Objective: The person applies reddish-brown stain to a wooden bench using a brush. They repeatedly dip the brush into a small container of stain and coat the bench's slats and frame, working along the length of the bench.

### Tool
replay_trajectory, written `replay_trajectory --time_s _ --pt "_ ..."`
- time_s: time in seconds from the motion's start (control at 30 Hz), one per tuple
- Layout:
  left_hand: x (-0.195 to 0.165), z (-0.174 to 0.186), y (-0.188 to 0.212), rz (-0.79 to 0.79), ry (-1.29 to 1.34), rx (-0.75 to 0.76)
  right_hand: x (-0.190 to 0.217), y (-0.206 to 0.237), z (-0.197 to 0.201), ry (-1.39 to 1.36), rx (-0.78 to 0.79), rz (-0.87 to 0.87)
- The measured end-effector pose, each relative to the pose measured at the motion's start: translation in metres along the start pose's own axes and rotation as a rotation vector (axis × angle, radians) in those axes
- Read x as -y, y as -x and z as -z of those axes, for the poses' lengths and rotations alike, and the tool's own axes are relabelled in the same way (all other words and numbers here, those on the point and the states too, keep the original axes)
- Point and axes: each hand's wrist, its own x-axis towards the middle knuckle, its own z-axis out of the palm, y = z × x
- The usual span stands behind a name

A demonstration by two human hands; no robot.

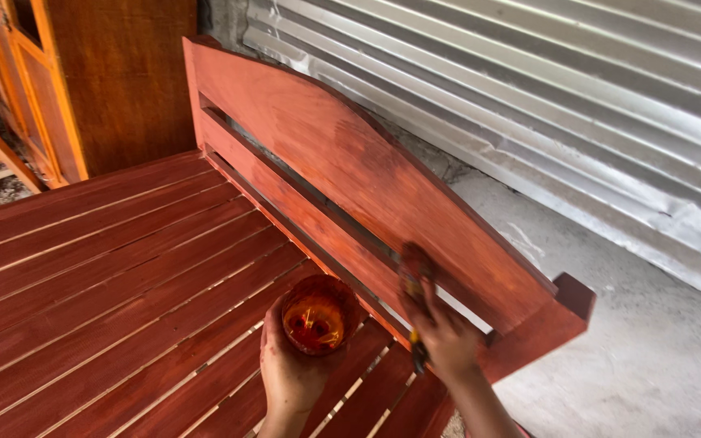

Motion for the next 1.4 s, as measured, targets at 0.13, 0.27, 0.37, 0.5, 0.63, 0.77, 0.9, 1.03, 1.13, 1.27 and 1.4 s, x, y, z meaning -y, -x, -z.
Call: replay_trajectory --time_s 0.13,0.27,0.37,0.5,0.63,0.77,0.9,1.03,1.13,1.27,1.4 --pt "-0.012 -0.008 0.011 0.01 0.1 0.083 -0.025 0.052 0.071 -0.042 0.023 -0.071" --pt "-0.019 -0.011 0.021 -0.007 0.104 0.121 -0.029 0.057 0.076 -0.106 0.05 -0.12" --pt "-0.022 -0.012 0.026 -0.017 0.121 0.117 -0.016 0.03 0.039 -0.038 0.041 -0.025" --pt "-0.026 -0.012 0.025 0.01 0.088 0.126 0.012 -0.02 -0.012 -0.113 0.113 -0.004" --pt "-0.029 -0.015 0.024 0.028 0.082 0.123 0.016 -0.026 -0.005 -0.15 0.142 -0.016" --pt "-0.03 -0.02 0.025 0.014 0.18 0.132 -0.016 0.029 0.053 -0.147 0.173 -0.096" --pt "-0.03 -0.023 0.022 0.018 0.157 0.143 -0.038 0.075 0.09 -0.475 -0.165 -0.369" --pt "-0.033 -0.027 0.021 0.045 0.107 0.157 -0.029 0.056 0.072 -0.382 -0.303 -0.322" --pt "-0.031 -0.025 0.019 0.004 0.14 0.103 -0.008 0.018 0.041 -0.252 -0.286 -0.296" --pt "-0.016 -0.013 0.011 -0.054 0.088 0.06 0.025 -0.032 -0.005 -0.222 -0.218 -0.303" --pt "0.002 0.003 0.004 -0.012 -0.007 -0.013 0.05 -0.092 -0.064 -0.302 -0.195 -0.243"
